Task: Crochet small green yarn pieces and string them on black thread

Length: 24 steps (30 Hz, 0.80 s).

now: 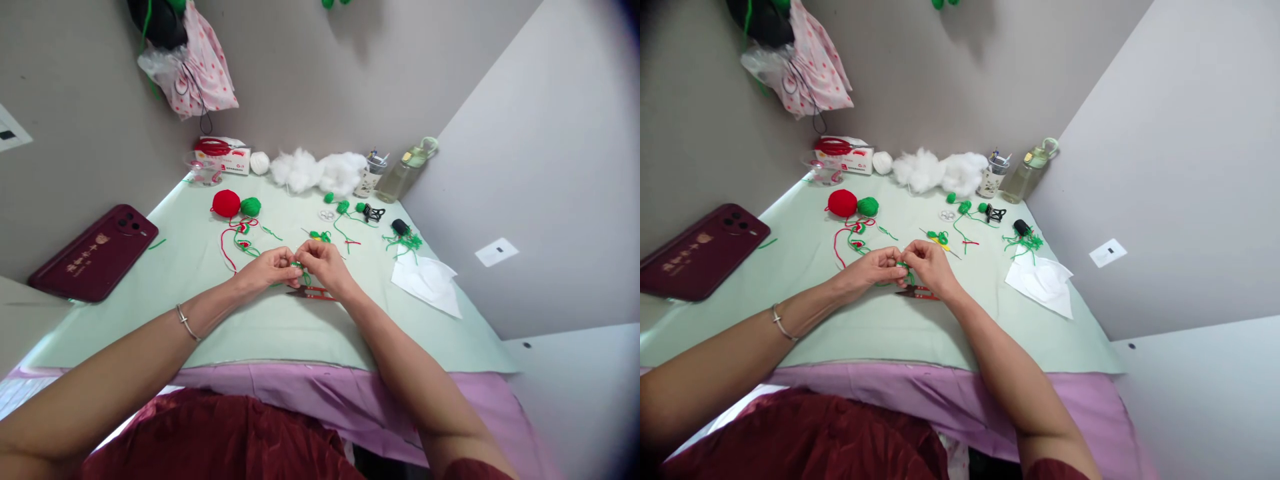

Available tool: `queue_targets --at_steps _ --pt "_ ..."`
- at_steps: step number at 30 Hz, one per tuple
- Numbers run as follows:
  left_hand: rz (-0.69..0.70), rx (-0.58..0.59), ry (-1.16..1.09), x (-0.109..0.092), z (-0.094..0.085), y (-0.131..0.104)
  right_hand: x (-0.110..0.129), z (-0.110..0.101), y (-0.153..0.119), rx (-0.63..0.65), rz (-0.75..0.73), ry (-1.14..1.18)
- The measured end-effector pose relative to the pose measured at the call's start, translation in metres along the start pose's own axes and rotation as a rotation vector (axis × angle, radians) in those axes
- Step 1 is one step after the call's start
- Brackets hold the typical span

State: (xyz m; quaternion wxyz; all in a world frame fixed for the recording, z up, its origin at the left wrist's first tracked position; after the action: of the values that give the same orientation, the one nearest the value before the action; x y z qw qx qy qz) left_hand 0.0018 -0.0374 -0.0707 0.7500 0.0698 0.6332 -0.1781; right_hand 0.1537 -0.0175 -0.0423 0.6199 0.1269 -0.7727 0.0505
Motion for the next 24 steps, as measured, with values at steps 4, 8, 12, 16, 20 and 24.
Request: queue_targets --at_steps 4,8,12,16,20,24 --pt "0.024 -0.008 -0.043 -0.002 0.001 -0.002 0.001 0.001 -0.002 -0.017 -0.019 -0.015" --pt "-0.016 0.080 -0.010 0.007 0.011 -0.003 -0.001 -0.005 0.007 -0.104 -0.059 -0.050" --pt "-0.050 0.115 -0.029 0.013 0.016 -0.003 -0.004 -0.015 0.013 -0.145 0.023 0.115" --pt "-0.055 0.060 -0.054 0.007 0.009 -0.002 -0.005 -0.014 0.010 0.054 0.134 0.244" --pt "-0.059 0.012 -0.070 0.001 0.002 0.000 -0.015 -0.019 0.015 -0.023 0.095 0.120" --pt "-0.027 -0.081 -0.103 -0.004 -0.007 0.004 -0.028 -0.029 0.024 -0.086 0.011 -0.220"
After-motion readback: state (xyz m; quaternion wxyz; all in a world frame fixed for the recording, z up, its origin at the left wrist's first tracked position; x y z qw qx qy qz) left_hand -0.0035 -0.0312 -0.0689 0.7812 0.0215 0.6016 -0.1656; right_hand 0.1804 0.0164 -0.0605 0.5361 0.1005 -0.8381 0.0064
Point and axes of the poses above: each hand's wrist, its own y-axis towards the middle knuckle, its own z-axis out of the palm, x = y × z, the point moved 2 cm from there along y, towards the middle knuckle, and after that the axes turned 5 degrees about -x, right-handed, at the moved point
